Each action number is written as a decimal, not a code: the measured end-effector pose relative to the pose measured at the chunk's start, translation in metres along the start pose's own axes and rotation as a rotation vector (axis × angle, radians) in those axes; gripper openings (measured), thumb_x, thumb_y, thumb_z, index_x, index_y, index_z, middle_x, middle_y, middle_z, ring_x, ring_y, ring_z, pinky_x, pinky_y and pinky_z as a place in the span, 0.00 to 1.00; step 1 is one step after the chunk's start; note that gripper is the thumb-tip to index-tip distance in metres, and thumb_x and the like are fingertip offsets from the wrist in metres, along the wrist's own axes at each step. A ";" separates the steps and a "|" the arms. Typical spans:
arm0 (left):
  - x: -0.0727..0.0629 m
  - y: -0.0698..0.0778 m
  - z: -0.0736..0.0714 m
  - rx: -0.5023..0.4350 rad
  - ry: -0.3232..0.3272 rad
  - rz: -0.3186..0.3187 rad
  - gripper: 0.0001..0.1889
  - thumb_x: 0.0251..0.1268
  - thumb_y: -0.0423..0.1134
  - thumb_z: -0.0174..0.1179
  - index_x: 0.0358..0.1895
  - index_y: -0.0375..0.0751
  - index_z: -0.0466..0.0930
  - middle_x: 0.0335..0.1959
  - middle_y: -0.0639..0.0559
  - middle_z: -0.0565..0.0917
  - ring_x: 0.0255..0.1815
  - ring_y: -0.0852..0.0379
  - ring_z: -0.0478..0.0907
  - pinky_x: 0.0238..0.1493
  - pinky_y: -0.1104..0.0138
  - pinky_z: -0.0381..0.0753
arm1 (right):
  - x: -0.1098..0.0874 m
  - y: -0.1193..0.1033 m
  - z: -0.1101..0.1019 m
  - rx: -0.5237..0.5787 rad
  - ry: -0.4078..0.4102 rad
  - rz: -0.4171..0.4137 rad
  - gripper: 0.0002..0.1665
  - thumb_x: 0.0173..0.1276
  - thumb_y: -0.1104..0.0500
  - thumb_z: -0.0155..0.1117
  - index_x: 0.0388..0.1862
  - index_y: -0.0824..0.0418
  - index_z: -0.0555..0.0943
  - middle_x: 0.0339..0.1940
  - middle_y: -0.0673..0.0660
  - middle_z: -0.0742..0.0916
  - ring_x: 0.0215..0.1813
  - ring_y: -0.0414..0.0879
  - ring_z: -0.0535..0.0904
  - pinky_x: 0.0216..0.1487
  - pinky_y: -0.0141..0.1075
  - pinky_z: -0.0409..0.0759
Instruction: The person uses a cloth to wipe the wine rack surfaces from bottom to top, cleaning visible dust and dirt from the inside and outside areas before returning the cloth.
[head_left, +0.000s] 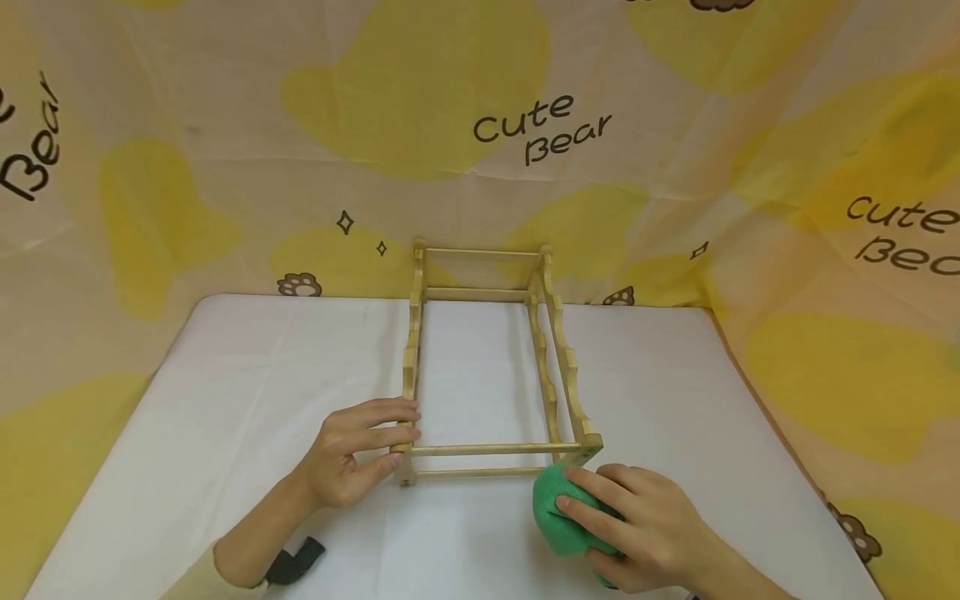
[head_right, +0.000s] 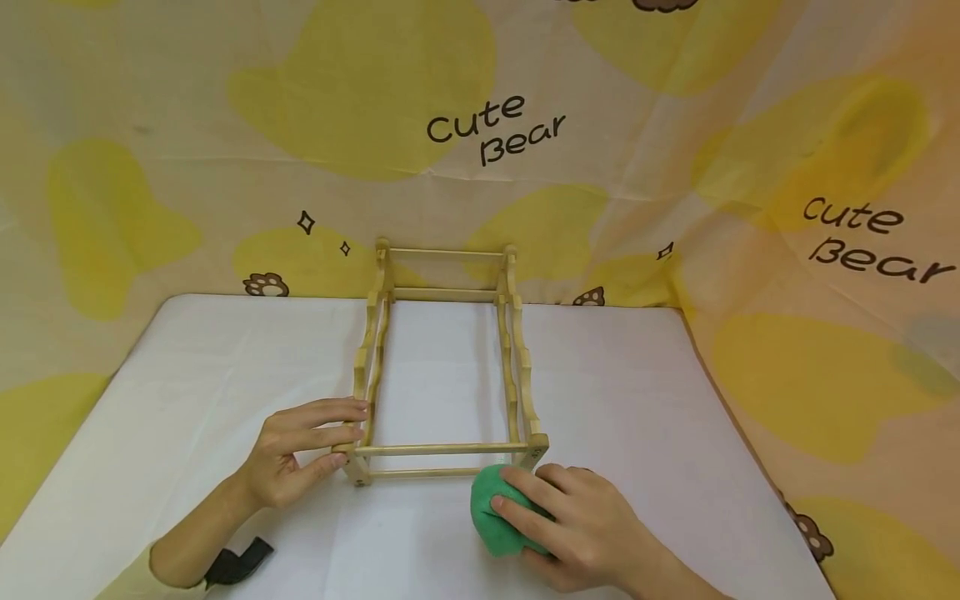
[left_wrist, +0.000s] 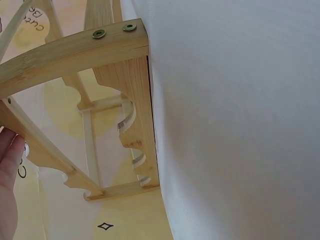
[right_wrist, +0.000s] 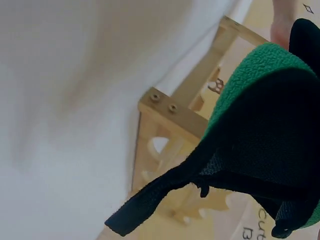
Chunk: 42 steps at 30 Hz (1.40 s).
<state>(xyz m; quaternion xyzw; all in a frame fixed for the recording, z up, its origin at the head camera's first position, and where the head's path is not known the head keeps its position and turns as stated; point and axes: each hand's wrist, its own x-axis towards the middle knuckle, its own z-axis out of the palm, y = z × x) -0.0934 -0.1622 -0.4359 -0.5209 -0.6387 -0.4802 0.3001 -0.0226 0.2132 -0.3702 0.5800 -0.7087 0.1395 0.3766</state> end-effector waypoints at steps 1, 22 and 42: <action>0.000 0.000 0.000 -0.001 -0.001 -0.001 0.11 0.77 0.39 0.61 0.50 0.38 0.89 0.47 0.39 0.89 0.53 0.40 0.86 0.69 0.62 0.79 | -0.003 -0.002 0.003 0.004 -0.028 0.005 0.19 0.68 0.54 0.53 0.46 0.61 0.87 0.45 0.63 0.90 0.32 0.47 0.83 0.27 0.28 0.83; 0.001 0.002 -0.004 0.032 -0.041 -0.035 0.12 0.79 0.41 0.59 0.51 0.38 0.89 0.49 0.39 0.89 0.54 0.40 0.86 0.69 0.63 0.78 | -0.028 -0.027 0.047 -0.105 -0.497 0.191 0.34 0.82 0.53 0.28 0.60 0.56 0.85 0.58 0.58 0.87 0.41 0.47 0.84 0.25 0.30 0.81; 0.002 0.006 -0.006 0.036 -0.056 -0.078 0.13 0.79 0.42 0.59 0.52 0.39 0.89 0.50 0.41 0.89 0.55 0.40 0.86 0.69 0.64 0.78 | 0.014 -0.027 0.094 -0.149 -0.598 0.057 0.17 0.78 0.53 0.57 0.60 0.50 0.85 0.57 0.51 0.85 0.37 0.42 0.79 0.23 0.26 0.71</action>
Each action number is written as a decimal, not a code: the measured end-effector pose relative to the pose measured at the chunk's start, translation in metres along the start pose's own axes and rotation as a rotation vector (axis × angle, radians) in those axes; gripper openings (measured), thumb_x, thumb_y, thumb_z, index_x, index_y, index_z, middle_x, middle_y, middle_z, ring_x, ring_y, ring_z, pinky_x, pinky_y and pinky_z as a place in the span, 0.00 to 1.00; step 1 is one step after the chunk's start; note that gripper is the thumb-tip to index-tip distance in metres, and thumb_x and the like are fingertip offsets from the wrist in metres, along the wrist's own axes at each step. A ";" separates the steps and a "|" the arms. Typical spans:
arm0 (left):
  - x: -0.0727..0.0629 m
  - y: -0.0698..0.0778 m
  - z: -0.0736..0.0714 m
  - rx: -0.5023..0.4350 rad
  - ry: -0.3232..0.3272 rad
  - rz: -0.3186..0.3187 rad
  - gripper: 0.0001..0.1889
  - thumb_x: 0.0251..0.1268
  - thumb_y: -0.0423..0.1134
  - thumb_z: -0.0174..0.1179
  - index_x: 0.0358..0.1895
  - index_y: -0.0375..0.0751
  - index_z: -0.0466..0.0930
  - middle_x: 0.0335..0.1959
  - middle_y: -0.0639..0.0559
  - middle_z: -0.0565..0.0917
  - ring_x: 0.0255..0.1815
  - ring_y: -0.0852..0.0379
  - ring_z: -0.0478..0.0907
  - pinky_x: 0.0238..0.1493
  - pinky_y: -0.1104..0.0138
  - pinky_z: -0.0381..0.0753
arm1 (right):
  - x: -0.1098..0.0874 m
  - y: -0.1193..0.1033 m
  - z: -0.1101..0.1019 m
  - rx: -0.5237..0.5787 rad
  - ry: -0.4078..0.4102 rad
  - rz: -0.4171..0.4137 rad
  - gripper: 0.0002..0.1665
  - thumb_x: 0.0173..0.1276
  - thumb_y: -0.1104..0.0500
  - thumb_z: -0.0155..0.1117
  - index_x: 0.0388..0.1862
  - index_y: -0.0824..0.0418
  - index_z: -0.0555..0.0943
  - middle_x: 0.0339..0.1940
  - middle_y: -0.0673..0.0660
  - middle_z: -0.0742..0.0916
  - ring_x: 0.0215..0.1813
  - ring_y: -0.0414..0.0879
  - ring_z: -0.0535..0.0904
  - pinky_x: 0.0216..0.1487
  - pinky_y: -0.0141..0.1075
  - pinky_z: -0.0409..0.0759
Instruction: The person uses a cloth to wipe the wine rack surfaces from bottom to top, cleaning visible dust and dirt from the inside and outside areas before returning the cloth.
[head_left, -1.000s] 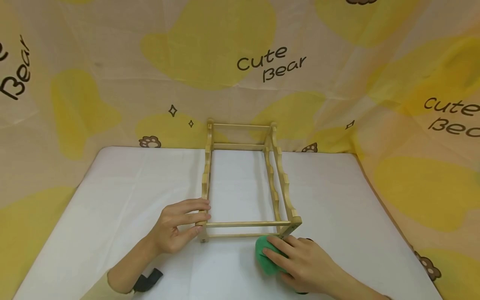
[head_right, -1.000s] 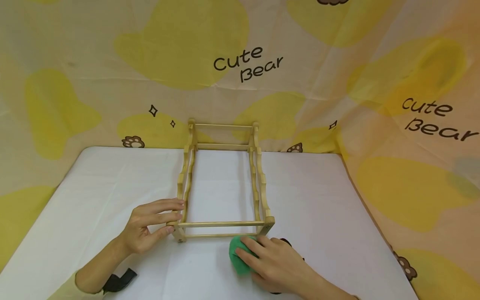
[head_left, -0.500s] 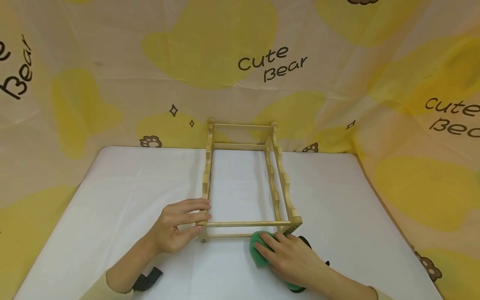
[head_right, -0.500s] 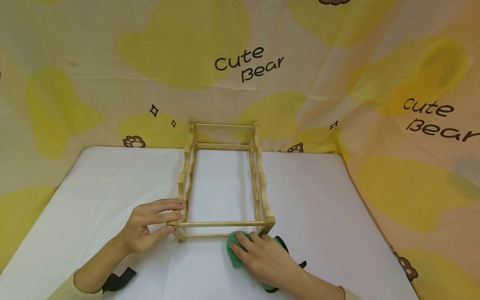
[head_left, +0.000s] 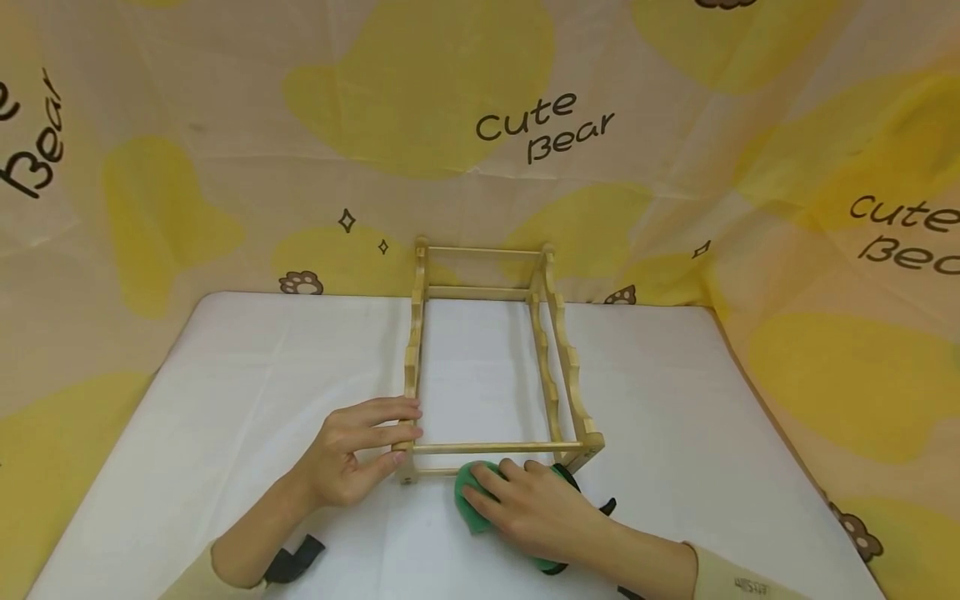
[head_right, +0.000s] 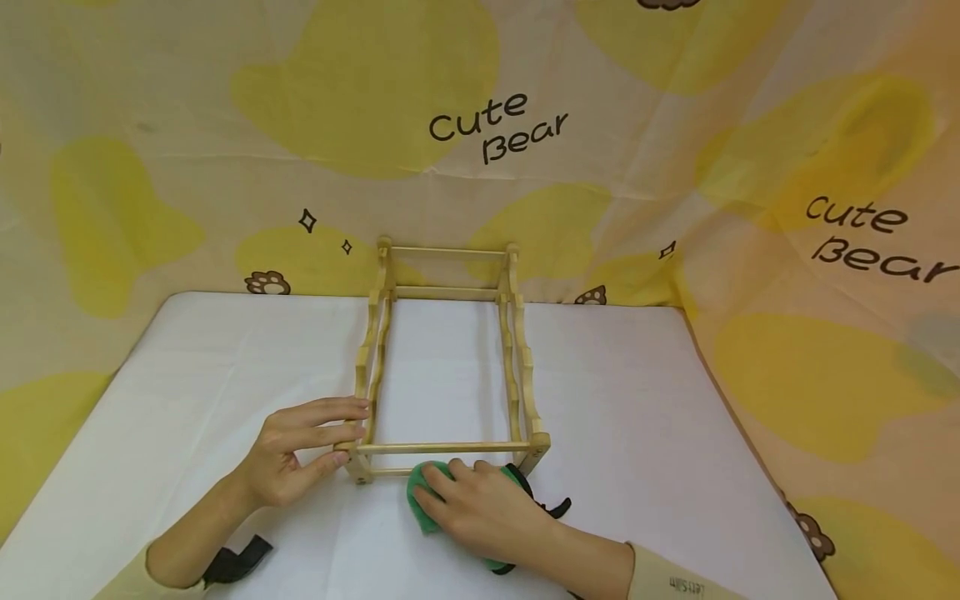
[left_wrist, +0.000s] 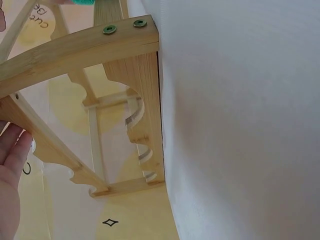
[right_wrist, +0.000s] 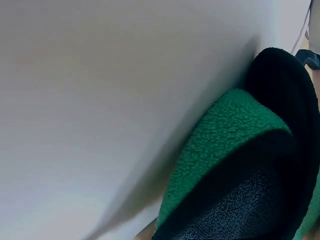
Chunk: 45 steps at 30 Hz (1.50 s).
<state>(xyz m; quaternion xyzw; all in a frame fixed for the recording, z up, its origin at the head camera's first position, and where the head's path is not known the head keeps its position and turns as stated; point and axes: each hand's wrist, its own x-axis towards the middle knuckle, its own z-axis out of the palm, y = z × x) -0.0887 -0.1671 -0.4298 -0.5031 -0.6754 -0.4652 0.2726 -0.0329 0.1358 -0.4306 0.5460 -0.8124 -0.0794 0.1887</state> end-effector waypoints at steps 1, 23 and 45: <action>0.000 0.000 0.000 0.002 -0.001 0.001 0.13 0.79 0.42 0.59 0.52 0.39 0.89 0.50 0.41 0.89 0.55 0.40 0.86 0.69 0.64 0.78 | 0.004 -0.001 0.000 -0.009 0.002 -0.007 0.17 0.77 0.53 0.58 0.60 0.50 0.85 0.57 0.51 0.85 0.36 0.42 0.79 0.23 0.25 0.70; -0.002 0.002 -0.001 0.009 0.016 -0.025 0.13 0.78 0.42 0.60 0.49 0.38 0.90 0.49 0.38 0.89 0.57 0.42 0.86 0.69 0.65 0.77 | 0.048 -0.018 0.008 -0.095 0.003 -0.080 0.14 0.78 0.53 0.59 0.59 0.49 0.83 0.57 0.49 0.82 0.33 0.39 0.73 0.22 0.26 0.68; -0.003 0.002 0.002 -0.008 0.022 -0.029 0.11 0.76 0.39 0.61 0.50 0.39 0.90 0.50 0.41 0.89 0.57 0.42 0.85 0.69 0.65 0.77 | -0.026 0.002 -0.005 -0.078 -0.040 -0.009 0.28 0.85 0.60 0.36 0.54 0.52 0.88 0.48 0.51 0.83 0.32 0.42 0.71 0.23 0.27 0.64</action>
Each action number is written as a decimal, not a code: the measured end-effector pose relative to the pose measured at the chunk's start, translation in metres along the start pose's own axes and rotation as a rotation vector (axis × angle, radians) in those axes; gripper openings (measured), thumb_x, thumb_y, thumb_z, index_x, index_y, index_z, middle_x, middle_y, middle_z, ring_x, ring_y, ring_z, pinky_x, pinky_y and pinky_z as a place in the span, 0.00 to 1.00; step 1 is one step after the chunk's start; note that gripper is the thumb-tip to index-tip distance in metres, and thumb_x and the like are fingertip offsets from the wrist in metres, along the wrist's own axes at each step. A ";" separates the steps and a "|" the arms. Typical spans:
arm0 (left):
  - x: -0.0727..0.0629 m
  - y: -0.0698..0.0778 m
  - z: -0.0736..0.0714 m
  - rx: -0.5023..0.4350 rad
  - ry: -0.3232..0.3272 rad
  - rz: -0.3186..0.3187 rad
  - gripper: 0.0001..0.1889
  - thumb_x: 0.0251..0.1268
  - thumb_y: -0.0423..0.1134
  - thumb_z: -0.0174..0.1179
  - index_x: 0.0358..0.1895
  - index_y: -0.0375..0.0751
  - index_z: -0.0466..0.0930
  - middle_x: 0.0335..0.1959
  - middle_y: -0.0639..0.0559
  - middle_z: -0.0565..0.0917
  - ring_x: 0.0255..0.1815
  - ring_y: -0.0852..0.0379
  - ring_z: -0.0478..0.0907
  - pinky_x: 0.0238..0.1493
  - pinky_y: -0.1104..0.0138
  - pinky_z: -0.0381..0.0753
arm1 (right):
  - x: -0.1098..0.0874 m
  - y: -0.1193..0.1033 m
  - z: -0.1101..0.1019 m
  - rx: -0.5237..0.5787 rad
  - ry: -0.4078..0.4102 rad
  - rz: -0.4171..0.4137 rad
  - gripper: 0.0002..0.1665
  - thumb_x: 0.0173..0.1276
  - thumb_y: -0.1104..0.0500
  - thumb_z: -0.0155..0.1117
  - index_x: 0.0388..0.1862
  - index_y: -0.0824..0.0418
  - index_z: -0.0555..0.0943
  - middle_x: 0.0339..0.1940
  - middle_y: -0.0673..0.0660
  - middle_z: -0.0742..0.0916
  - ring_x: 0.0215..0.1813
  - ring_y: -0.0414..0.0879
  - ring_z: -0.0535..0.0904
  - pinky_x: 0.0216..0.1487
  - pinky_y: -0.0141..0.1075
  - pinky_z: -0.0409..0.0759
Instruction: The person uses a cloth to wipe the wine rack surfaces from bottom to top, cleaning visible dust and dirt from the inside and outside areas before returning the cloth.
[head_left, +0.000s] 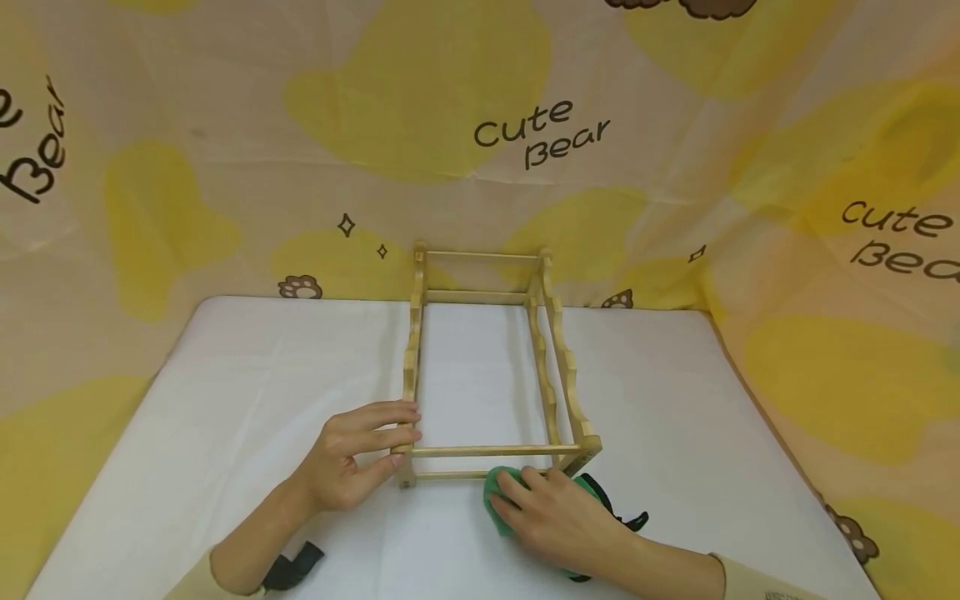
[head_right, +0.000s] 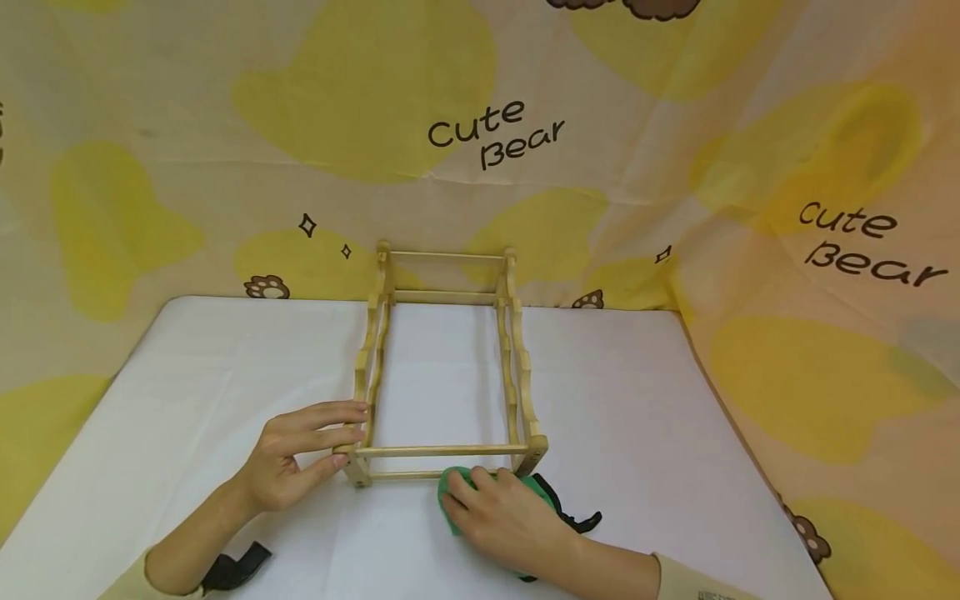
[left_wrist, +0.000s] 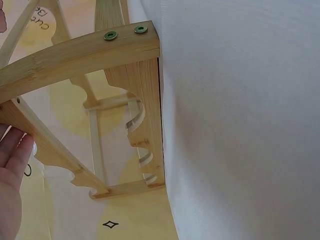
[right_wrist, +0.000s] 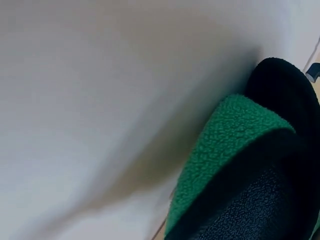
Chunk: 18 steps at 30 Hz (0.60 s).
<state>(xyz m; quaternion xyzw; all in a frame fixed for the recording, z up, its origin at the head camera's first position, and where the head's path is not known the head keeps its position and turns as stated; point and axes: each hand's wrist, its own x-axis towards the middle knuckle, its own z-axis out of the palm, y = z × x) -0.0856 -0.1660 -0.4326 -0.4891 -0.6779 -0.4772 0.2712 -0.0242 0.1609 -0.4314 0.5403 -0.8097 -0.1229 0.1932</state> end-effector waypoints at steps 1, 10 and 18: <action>0.000 0.000 0.000 -0.001 -0.001 0.001 0.11 0.76 0.39 0.61 0.50 0.39 0.90 0.50 0.41 0.89 0.57 0.42 0.85 0.69 0.65 0.77 | -0.003 0.000 0.000 0.001 0.001 0.005 0.30 0.86 0.60 0.32 0.53 0.52 0.87 0.48 0.51 0.83 0.32 0.42 0.71 0.23 0.27 0.64; 0.000 -0.001 0.001 0.000 -0.003 0.008 0.11 0.76 0.39 0.61 0.50 0.39 0.90 0.50 0.41 0.89 0.57 0.42 0.85 0.69 0.65 0.78 | -0.035 0.010 -0.002 -0.007 0.042 0.028 0.39 0.87 0.60 0.22 0.52 0.52 0.89 0.47 0.52 0.83 0.34 0.43 0.76 0.22 0.28 0.66; 0.002 0.000 0.001 0.005 0.005 0.012 0.12 0.78 0.40 0.60 0.50 0.40 0.90 0.50 0.41 0.89 0.56 0.42 0.86 0.69 0.65 0.78 | -0.065 0.021 0.004 0.026 0.110 0.025 0.33 0.81 0.54 0.33 0.50 0.53 0.90 0.50 0.54 0.86 0.33 0.44 0.77 0.20 0.26 0.64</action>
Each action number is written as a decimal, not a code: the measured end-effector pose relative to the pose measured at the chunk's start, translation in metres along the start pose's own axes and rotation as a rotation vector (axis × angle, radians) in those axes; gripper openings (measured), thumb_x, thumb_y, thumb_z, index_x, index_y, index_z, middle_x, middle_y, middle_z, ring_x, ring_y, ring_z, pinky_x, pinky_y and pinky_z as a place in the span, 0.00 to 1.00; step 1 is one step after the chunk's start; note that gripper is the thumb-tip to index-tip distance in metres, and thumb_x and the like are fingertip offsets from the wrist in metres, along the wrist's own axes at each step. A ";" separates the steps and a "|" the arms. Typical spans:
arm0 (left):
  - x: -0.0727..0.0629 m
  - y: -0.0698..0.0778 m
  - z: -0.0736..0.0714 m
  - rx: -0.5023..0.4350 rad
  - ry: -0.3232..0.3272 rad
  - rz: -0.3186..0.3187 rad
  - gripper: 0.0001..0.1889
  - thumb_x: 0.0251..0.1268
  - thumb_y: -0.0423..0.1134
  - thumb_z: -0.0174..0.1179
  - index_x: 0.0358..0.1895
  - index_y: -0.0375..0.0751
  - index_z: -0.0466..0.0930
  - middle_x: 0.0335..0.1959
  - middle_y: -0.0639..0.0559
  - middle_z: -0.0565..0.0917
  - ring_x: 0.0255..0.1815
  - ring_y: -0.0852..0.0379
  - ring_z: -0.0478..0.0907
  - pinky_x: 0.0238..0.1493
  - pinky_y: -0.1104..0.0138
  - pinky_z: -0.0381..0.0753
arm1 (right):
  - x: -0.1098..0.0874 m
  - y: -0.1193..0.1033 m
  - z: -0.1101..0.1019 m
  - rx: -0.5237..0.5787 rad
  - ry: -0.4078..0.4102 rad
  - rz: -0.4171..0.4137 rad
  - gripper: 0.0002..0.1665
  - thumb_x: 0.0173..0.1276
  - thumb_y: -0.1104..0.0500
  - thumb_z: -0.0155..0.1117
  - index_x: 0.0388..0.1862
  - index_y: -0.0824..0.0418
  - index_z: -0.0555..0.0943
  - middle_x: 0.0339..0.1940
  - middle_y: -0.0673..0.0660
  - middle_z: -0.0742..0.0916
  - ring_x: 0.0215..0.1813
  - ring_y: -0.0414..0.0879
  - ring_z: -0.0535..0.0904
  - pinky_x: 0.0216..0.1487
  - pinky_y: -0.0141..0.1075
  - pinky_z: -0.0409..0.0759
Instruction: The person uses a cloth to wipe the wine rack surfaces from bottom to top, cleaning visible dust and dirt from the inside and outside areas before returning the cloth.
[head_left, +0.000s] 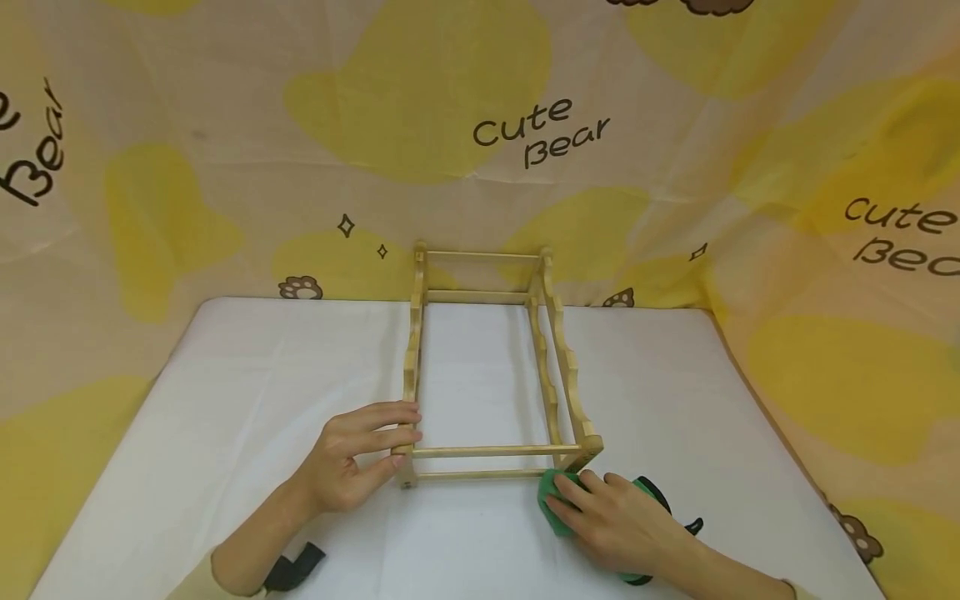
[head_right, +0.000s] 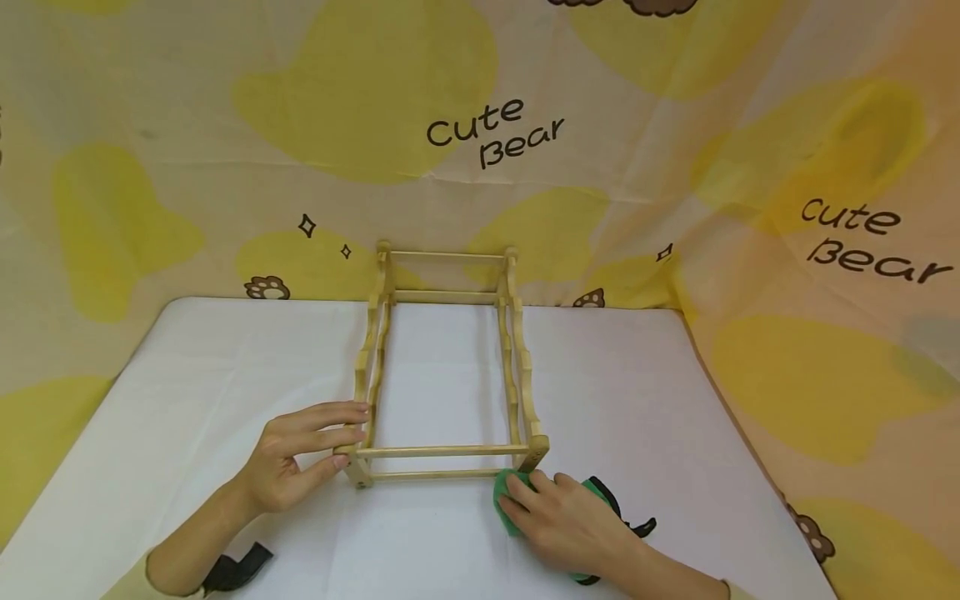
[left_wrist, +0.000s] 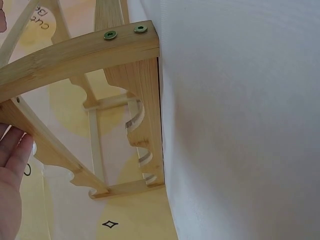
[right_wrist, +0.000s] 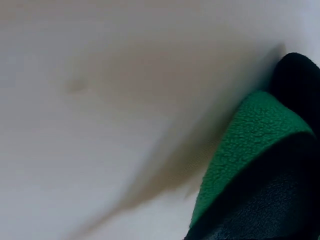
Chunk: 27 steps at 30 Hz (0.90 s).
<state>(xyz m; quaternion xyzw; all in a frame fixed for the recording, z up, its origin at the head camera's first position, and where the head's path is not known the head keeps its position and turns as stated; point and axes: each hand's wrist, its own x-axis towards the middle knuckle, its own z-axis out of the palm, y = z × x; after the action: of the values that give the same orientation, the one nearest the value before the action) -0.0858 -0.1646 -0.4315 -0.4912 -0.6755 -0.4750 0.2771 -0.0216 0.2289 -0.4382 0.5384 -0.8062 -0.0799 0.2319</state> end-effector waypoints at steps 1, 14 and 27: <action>0.000 0.000 0.000 0.000 0.001 0.000 0.12 0.78 0.40 0.60 0.50 0.39 0.90 0.50 0.41 0.89 0.56 0.42 0.86 0.69 0.65 0.78 | -0.002 0.001 0.000 0.001 0.000 -0.005 0.33 0.81 0.54 0.33 0.50 0.53 0.90 0.51 0.54 0.87 0.33 0.44 0.76 0.20 0.26 0.64; -0.001 0.001 0.000 0.003 -0.001 -0.004 0.11 0.77 0.40 0.60 0.51 0.40 0.90 0.50 0.41 0.89 0.56 0.42 0.86 0.69 0.65 0.78 | -0.014 0.023 -0.018 0.000 0.116 -0.034 0.24 0.79 0.51 0.44 0.51 0.54 0.89 0.49 0.55 0.87 0.33 0.46 0.76 0.22 0.28 0.72; 0.000 0.000 0.001 0.001 0.001 0.003 0.12 0.78 0.40 0.60 0.50 0.39 0.90 0.50 0.41 0.89 0.56 0.41 0.86 0.69 0.65 0.78 | 0.004 0.040 -0.051 -0.001 0.381 -0.043 0.17 0.75 0.55 0.54 0.44 0.61 0.89 0.41 0.60 0.88 0.27 0.49 0.76 0.17 0.30 0.72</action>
<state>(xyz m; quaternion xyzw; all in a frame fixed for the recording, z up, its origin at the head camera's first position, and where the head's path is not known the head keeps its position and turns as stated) -0.0858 -0.1639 -0.4322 -0.4917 -0.6751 -0.4744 0.2782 -0.0326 0.2480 -0.3772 0.5609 -0.7358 0.0181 0.3790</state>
